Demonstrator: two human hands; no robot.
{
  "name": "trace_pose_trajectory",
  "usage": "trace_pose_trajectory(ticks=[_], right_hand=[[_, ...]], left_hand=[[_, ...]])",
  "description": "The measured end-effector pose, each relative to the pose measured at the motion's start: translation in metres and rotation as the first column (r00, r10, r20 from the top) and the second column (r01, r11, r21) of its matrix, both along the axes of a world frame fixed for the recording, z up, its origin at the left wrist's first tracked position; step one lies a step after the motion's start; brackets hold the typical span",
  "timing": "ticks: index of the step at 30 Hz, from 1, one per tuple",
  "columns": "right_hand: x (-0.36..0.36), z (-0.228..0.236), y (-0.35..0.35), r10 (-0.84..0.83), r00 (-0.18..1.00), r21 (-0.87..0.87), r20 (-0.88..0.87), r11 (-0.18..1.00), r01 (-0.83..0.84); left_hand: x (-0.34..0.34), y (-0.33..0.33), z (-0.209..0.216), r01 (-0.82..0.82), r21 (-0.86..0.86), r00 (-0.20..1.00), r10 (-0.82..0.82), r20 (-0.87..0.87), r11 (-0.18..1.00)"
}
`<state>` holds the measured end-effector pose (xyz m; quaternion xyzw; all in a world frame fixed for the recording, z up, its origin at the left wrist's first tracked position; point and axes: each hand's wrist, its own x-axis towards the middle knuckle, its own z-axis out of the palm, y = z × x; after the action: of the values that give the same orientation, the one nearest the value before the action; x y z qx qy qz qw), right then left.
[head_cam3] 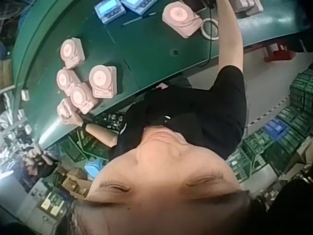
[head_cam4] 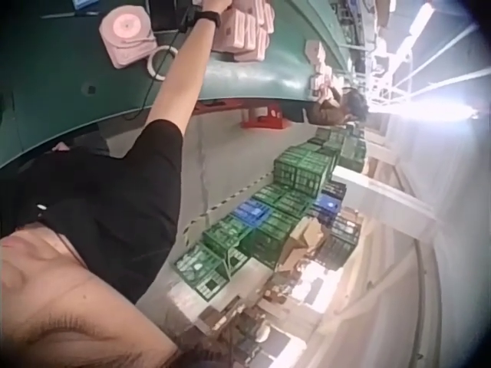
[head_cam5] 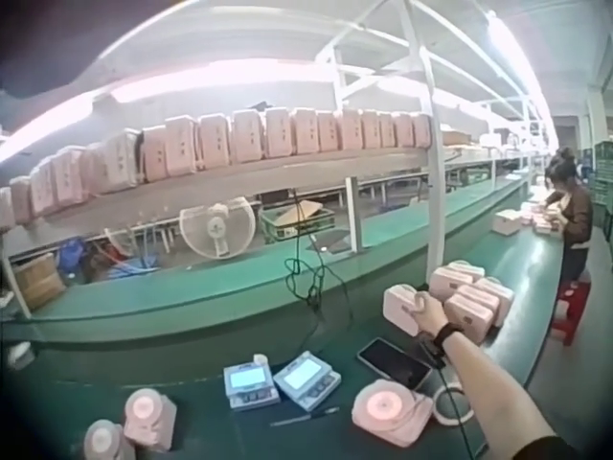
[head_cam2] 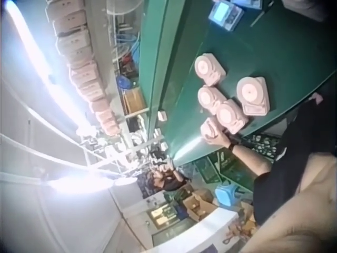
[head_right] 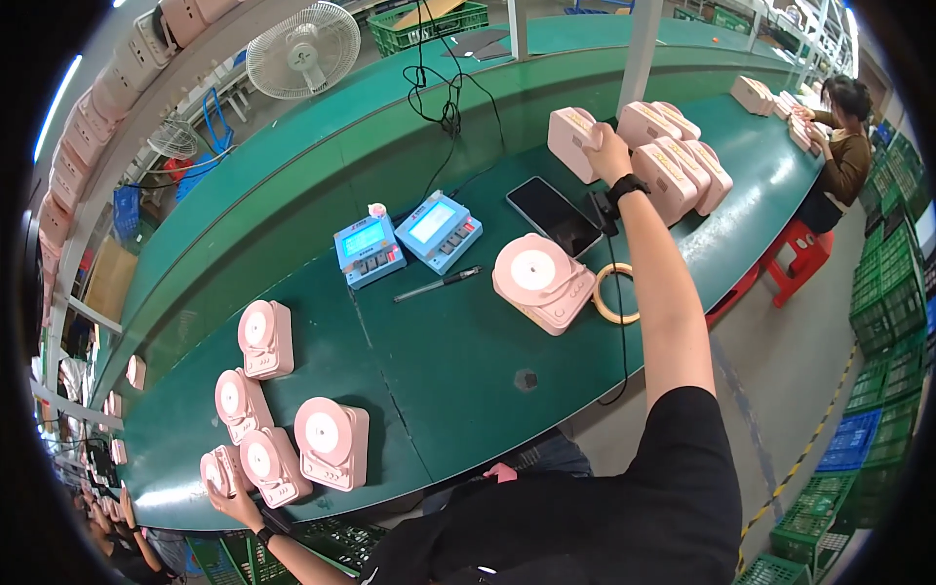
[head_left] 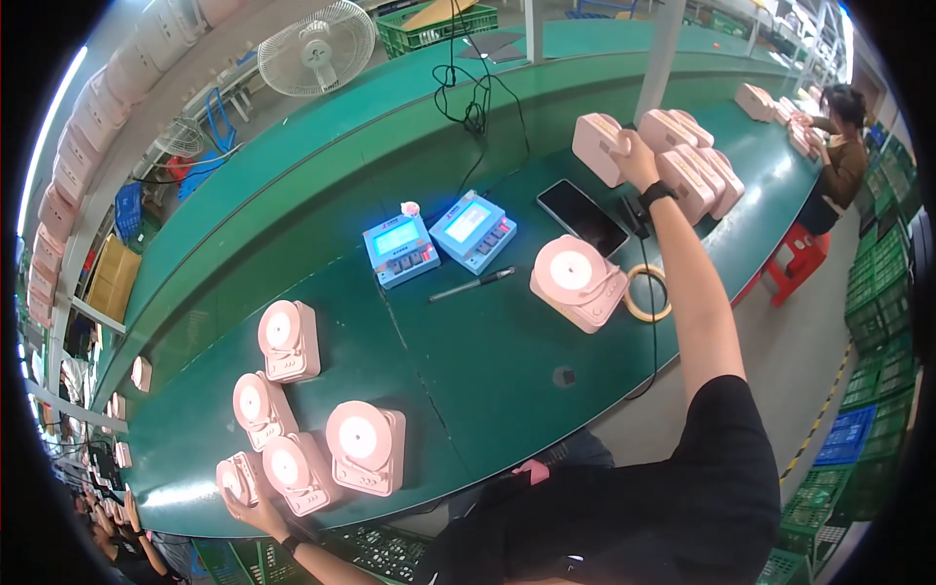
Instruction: The person tests pink record players by placing them on a table, touching their centers, and checking the lights. They pick up a pen to touch a record player, inspect the back of the devices, and then place them onto a shelf.
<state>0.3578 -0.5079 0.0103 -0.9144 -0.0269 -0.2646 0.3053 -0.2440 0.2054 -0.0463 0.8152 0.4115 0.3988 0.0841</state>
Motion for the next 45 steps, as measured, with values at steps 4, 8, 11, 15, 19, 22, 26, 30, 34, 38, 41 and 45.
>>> trace_pose_trajectory(ticks=[4, 8, 11, 15, 19, 22, 26, 30, 34, 38, 41, 45], right_hand=[[-0.023, 0.010, 0.004, -0.036, 0.993, 0.005, -0.111, 0.999, 0.037], [-0.118, 0.008, 0.006, 0.271, 0.959, 0.375, -0.077, 0.900, -0.224], [-0.210, -0.002, 0.037, 0.537, 0.830, 0.684, -0.153, 0.663, -0.303], [-0.247, -0.028, 0.059, 0.546, 0.827, 0.820, -0.136, 0.530, -0.215], [-0.253, -0.019, 0.073, 0.483, 0.873, 0.846, -0.065, 0.491, -0.208], [-0.263, -0.017, 0.085, 0.453, 0.885, 0.628, -0.103, 0.720, -0.295], [-0.288, -0.028, 0.112, 0.549, 0.829, 0.807, -0.105, 0.535, -0.252], [-0.297, -0.026, 0.122, 0.569, 0.805, 0.710, -0.172, 0.637, -0.299], [-0.295, -0.029, 0.122, 0.591, 0.797, 0.728, -0.126, 0.601, -0.330], [-0.295, -0.030, 0.122, 0.598, 0.794, 0.776, -0.107, 0.549, -0.309], [-0.298, -0.027, 0.122, 0.586, 0.803, 0.750, -0.111, 0.580, -0.319], [-0.298, -0.021, 0.127, 0.571, 0.813, 0.655, -0.109, 0.657, -0.373]], left_hand=[[-0.004, 0.004, -0.004, 0.023, 0.051, 1.000, -0.023, 0.014, 0.998], [0.003, -0.002, 0.002, 0.005, -0.020, 1.000, -0.004, 0.017, 1.000], [-0.012, 0.005, 0.001, -0.022, 0.071, 0.999, 0.024, -0.029, 0.997], [-0.004, 0.009, -0.002, -0.011, 0.000, 0.999, 0.011, -0.030, 1.000], [0.001, 0.004, 0.004, -0.008, 0.046, 0.997, 0.011, -0.072, 0.999], [-0.004, 0.013, 0.003, 0.018, 0.074, 0.999, -0.014, -0.051, 0.997], [-0.004, 0.010, 0.000, 0.034, 0.055, 0.999, -0.035, 0.019, 0.998], [-0.004, 0.010, -0.001, 0.033, 0.044, 0.999, -0.033, 0.011, 0.999], [0.004, -0.001, 0.008, 0.015, 0.011, 1.000, -0.015, -0.007, 1.000], [0.005, -0.006, 0.011, 0.017, -0.005, 1.000, -0.017, -0.009, 1.000], [0.000, 0.000, 0.010, 0.013, 0.006, 0.999, -0.013, -0.031, 1.000], [-0.006, 0.009, 0.001, 0.009, 0.031, 0.999, -0.008, -0.041, 0.999]])
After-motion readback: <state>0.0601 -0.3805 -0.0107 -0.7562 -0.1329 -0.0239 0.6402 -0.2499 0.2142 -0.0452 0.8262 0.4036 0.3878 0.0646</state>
